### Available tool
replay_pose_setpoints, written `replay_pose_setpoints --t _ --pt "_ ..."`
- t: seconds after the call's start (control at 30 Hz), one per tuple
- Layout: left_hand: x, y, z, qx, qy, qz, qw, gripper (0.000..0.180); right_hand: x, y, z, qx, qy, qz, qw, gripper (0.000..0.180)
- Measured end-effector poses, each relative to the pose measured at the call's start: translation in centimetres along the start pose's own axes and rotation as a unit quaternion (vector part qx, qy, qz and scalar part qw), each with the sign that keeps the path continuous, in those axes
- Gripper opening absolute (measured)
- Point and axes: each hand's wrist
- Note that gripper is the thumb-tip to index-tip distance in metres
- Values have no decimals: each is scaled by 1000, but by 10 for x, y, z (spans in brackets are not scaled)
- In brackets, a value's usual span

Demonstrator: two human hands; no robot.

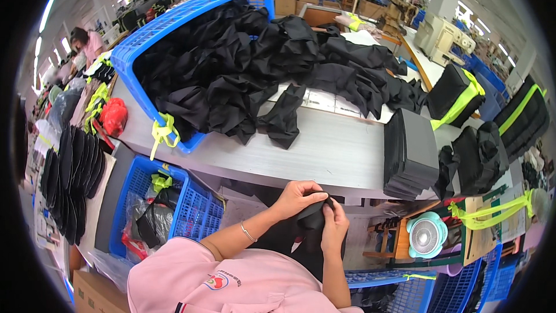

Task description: The person is turning black fabric components inside out and stacking them in a workshop.

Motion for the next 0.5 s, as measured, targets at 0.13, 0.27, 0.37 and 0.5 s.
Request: replay_pose_setpoints --t 0.13,0.27,0.37,0.5 --pt "-3 27 -4 -50 -146 93 984 54 3 1 -13 97 6 1 995 12" --pt "-27 42 10 76 -281 144 946 62 -2 5 -10 115 -41 -36 992 10" --pt "-48 45 17 67 119 -41 990 43 -12 12 -3 51 -168 -31 984 10" --pt "-54 48 17 26 411 -206 888 26 -7 15 -9 -2 -117 17 993 5"
Point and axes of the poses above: each hand's wrist, its own y-axis away from the middle knuckle, its own z-axis out of the palm, x = y × z, and after that the axes turned 5 degrees about -x, right-handed
